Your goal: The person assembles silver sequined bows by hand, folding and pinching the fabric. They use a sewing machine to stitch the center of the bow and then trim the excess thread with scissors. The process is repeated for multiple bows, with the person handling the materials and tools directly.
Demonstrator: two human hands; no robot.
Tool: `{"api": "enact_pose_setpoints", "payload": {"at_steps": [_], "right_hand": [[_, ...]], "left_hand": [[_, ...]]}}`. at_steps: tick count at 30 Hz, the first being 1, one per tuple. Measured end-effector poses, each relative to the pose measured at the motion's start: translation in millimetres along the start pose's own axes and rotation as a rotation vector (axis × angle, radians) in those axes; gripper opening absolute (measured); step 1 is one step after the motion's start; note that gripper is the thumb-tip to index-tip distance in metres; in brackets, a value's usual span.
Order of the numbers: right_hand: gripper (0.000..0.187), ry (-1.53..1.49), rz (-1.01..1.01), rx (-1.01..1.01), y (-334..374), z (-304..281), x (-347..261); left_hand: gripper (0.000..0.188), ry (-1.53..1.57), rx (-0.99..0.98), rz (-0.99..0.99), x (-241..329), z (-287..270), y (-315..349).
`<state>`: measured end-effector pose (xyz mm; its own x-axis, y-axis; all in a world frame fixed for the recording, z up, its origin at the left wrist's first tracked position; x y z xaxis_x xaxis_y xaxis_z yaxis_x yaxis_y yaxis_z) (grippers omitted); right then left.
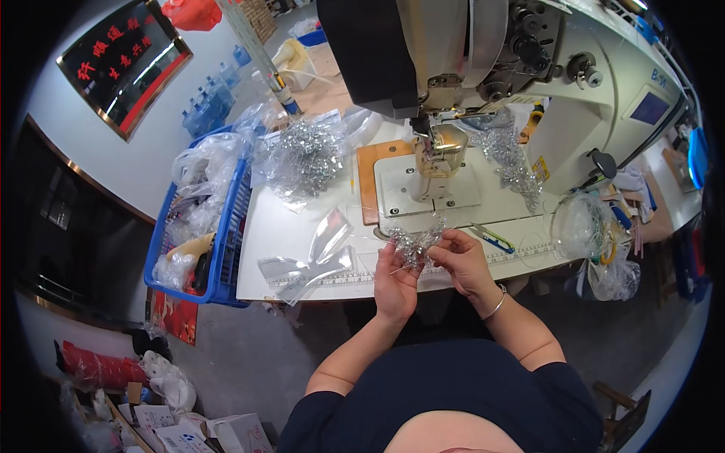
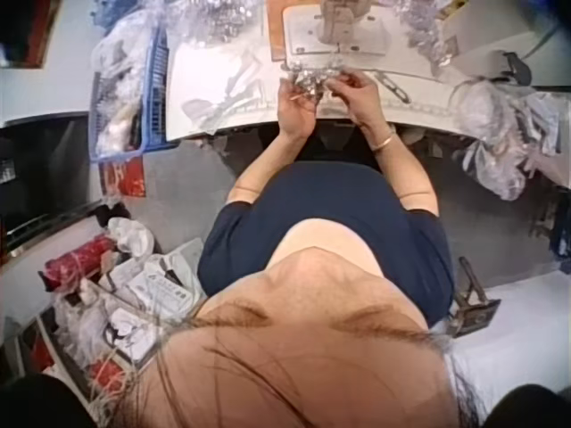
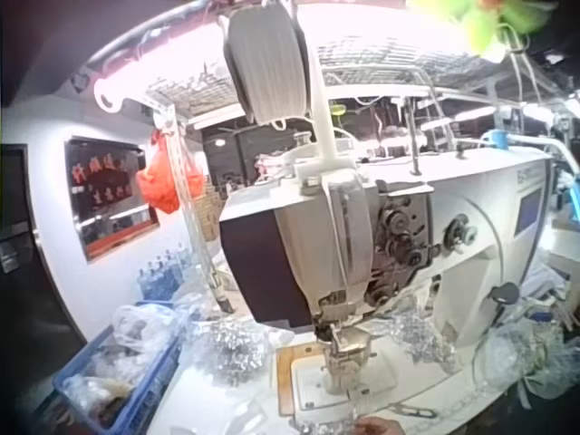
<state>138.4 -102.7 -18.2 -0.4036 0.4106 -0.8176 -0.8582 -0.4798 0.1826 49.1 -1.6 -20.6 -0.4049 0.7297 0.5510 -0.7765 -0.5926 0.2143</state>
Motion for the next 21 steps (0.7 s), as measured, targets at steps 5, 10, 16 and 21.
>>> {"api": "enact_pose_setpoints", "payload": {"at_steps": [5, 10, 16, 21], "right_hand": [[0.028, -0.016, -0.064, -0.031, 2.6, 1.9, 0.2], [0.020, 0.241, -0.375, -0.232, 12.8, 2.4, -11.1], [0.004, 0.330, -0.793, -0.761, 38.4, 31.1, -69.3], [0.004, 0.471, -0.971, -0.883, 54.8, 44.1, -91.1]], "left_hand": [[0.041, 0.040, -0.116, 0.067, 3.0, 7.0, 3.9], [0.029, -0.037, -0.357, 0.253, 5.4, -0.7, 4.6], [0.006, -0.234, -0.985, 0.301, 57.0, 31.5, 10.8], [0.033, -0.511, -1.325, 0.331, 84.1, 54.8, 11.4]]}}
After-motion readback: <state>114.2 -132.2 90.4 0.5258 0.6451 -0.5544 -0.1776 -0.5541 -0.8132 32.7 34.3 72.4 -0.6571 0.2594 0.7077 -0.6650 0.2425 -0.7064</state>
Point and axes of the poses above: each hand's wrist, its own y-axis away from the middle knuckle, its own z-axis out of the palm, x = y × z, the point moved 3 cm from there along -y, towards the middle knuckle, and after that the axes turned 11 degrees about x, right-handed, at the moved point
